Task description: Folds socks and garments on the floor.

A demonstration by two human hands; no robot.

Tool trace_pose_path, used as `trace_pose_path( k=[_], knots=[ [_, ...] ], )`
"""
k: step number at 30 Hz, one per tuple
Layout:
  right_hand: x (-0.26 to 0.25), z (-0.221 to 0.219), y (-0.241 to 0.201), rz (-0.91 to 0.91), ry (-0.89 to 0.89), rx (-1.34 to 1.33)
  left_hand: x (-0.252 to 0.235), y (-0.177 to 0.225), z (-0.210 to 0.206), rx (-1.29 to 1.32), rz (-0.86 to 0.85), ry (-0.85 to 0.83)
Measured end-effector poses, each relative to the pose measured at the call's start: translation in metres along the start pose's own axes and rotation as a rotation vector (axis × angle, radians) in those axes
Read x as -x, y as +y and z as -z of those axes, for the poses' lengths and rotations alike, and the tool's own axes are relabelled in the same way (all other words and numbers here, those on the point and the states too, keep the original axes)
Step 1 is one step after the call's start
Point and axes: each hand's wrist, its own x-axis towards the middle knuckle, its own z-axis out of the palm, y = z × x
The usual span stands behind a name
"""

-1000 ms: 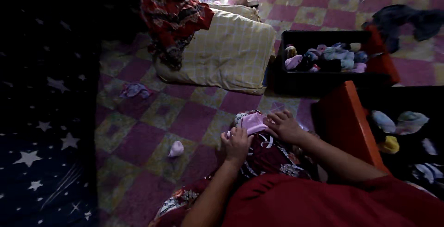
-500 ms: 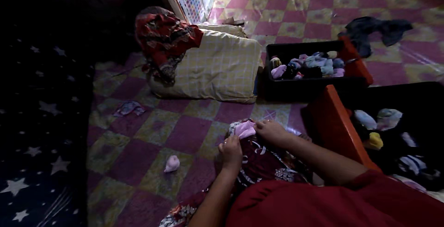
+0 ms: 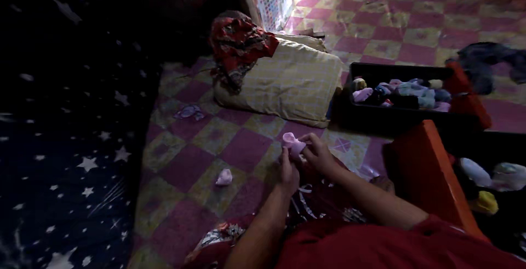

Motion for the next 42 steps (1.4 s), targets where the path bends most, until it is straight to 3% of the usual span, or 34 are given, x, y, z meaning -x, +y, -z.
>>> trace_pose_path(
  k=[2,4,8,12,19,21,24,26,28,30,32,35,39,40,42],
  knots=[
    [0.000,-0.019,-0.007,-0.049,0.023,-0.361,-0.002,0.013,0.000,0.297,-0.066,0.014],
    [-0.003,-0.031,-0.016,-0.171,0.015,-0.674,-0.001,0.024,0.006,0.324,-0.163,0.064],
    [-0.001,-0.049,-0.031,-0.420,0.027,-0.910,0.011,0.040,0.012,0.023,-0.441,0.349],
    [0.010,-0.063,-0.042,-0.498,-0.068,-0.854,0.015,0.030,0.018,-0.312,-0.635,0.395],
    [0.017,-0.068,-0.030,-0.213,0.114,-0.563,0.014,0.028,0.017,-0.385,-0.666,0.471],
    [0.020,-0.066,-0.027,-0.090,0.096,-0.493,0.014,0.028,0.021,-0.433,-0.664,0.399],
    [0.013,-0.055,-0.020,0.101,0.011,-0.445,0.026,0.041,0.020,-0.486,-0.510,0.274],
    [0.006,-0.046,-0.024,0.037,-0.053,-0.483,0.030,0.045,0.024,-0.552,-0.506,0.185],
    [0.002,-0.043,-0.039,-0.198,-0.063,-0.598,0.029,0.041,0.026,-0.694,-0.614,0.200],
    [-0.002,-0.048,-0.055,-0.466,0.032,-0.814,0.030,0.035,0.024,-0.868,-0.717,0.206],
    [-0.005,-0.052,-0.061,-0.551,0.127,-1.029,0.031,0.031,0.020,-0.883,-0.703,0.176],
    [-0.010,-0.051,-0.058,-0.512,0.196,-1.155,0.033,0.033,0.020,-0.753,-0.641,0.051],
    [-0.002,-0.052,-0.051,-0.308,-0.001,-1.149,0.041,0.048,0.018,-0.374,-0.335,-0.124],
    [0.000,-0.053,-0.050,-0.271,-0.029,-1.151,0.041,0.049,0.017,-0.355,-0.321,-0.111],
    [0.003,-0.054,-0.050,-0.245,-0.046,-1.180,0.035,0.044,0.018,-0.527,-0.490,0.011]
  ],
)
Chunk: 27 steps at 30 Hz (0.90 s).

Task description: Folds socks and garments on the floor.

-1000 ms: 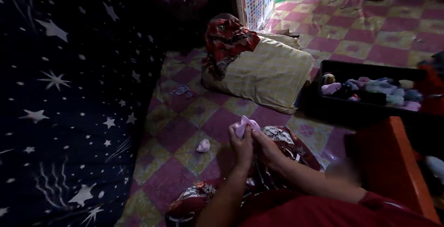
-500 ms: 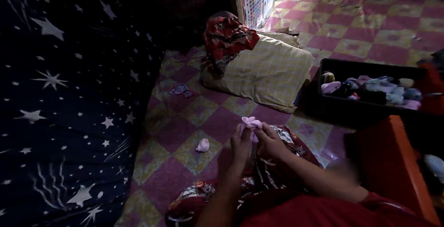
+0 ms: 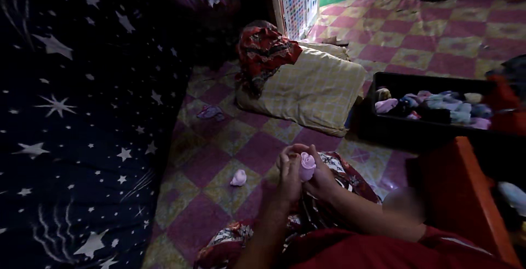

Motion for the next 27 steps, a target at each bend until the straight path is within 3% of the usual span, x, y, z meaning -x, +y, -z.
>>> trace_pose_path(
  k=[2,5,8,11,15,19,24,27],
  knots=[
    [0.004,-0.002,-0.001,0.035,0.000,0.075,-0.002,-0.009,-0.002,-0.188,-0.198,0.212],
    [0.005,-0.010,-0.004,0.151,0.158,0.238,0.003,-0.012,-0.017,-0.185,-0.413,0.453],
    [-0.004,-0.004,0.001,0.391,0.327,0.319,0.019,-0.008,-0.027,-0.106,-0.430,0.288],
    [-0.004,0.007,0.007,0.549,0.234,0.469,0.021,-0.002,-0.027,-0.097,-0.337,0.078],
    [0.002,0.003,0.004,0.464,0.211,0.522,0.013,-0.005,-0.027,-0.016,-0.333,0.084],
    [-0.006,-0.015,-0.013,0.324,0.369,0.332,0.007,0.010,-0.027,0.169,-0.224,0.154],
    [-0.018,-0.006,-0.020,0.153,0.487,0.251,0.006,0.019,-0.019,0.393,0.058,0.029],
    [-0.017,-0.006,-0.026,0.184,0.525,0.316,0.009,0.018,-0.020,0.303,0.012,0.006]
  ],
)
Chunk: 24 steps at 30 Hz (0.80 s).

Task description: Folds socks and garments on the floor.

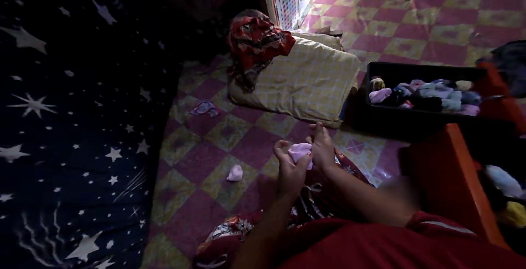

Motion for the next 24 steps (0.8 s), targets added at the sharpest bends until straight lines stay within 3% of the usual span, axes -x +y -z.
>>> trace_pose_path(
  k=[4,7,9,11,12,14,16,17,19,24],
  knots=[
    [-0.001,0.011,0.016,0.524,-0.122,0.111,-0.003,-0.017,0.005,-0.340,-0.247,0.098],
    [-0.004,0.020,0.025,0.947,-0.191,0.332,-0.005,-0.011,0.001,-0.299,-0.155,0.097],
    [-0.007,0.021,0.031,1.086,-0.223,0.326,-0.008,-0.004,-0.009,-0.079,0.015,0.106],
    [-0.009,0.022,0.034,1.063,-0.176,0.280,-0.015,0.007,-0.022,0.058,0.199,0.178],
    [-0.010,0.024,0.034,1.012,-0.126,0.294,-0.019,0.009,-0.027,0.068,0.208,0.213],
    [-0.001,0.028,0.030,0.831,-0.098,0.352,-0.026,0.003,-0.031,-0.005,-0.023,0.219],
    [0.016,0.028,0.019,0.573,-0.193,0.274,-0.040,-0.013,-0.026,-0.104,-0.452,0.109],
    [0.024,0.027,0.012,0.438,-0.248,0.193,-0.044,-0.017,-0.027,-0.120,-0.551,0.031],
    [0.029,0.029,-0.004,0.249,-0.250,0.069,-0.041,-0.018,-0.038,-0.113,-0.503,-0.088],
    [0.013,0.051,-0.023,0.159,-0.066,-0.057,-0.024,-0.010,-0.062,-0.040,-0.198,-0.158]
  ],
)
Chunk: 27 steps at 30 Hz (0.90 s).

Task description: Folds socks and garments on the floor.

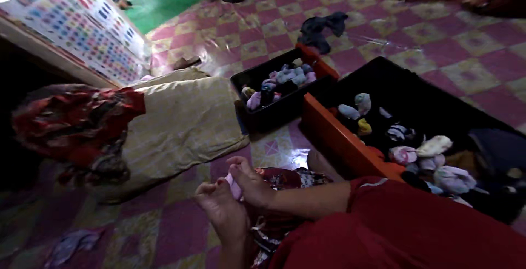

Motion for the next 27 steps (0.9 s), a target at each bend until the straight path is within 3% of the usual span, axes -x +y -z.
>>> trace_pose_path(
  k=[5,8,13,16,18,22,24,27],
  knots=[
    [-0.013,0.018,-0.011,-0.215,0.062,-0.039,-0.006,0.002,0.005,0.368,0.402,-0.075],
    [-0.023,0.023,-0.008,-0.259,0.055,-0.022,-0.006,-0.003,0.008,0.485,0.496,-0.056],
    [-0.037,0.029,-0.002,-0.170,0.116,0.009,-0.011,-0.013,0.030,0.138,0.419,0.005],
    [-0.047,0.045,-0.006,-0.280,0.210,0.036,-0.009,-0.016,0.054,-0.065,0.420,0.033],
    [-0.068,0.068,-0.011,-0.364,0.341,-0.092,-0.005,-0.026,0.076,-0.149,0.374,0.046],
    [-0.119,0.124,-0.037,-0.157,0.577,-0.451,0.006,-0.042,0.117,-0.303,0.453,0.252],
    [-0.138,0.138,-0.056,-0.021,0.674,-0.498,0.012,-0.051,0.132,-0.331,0.486,0.354],
    [-0.151,0.145,-0.076,0.121,0.668,-0.492,0.019,-0.056,0.140,-0.316,0.505,0.392]
  ],
)
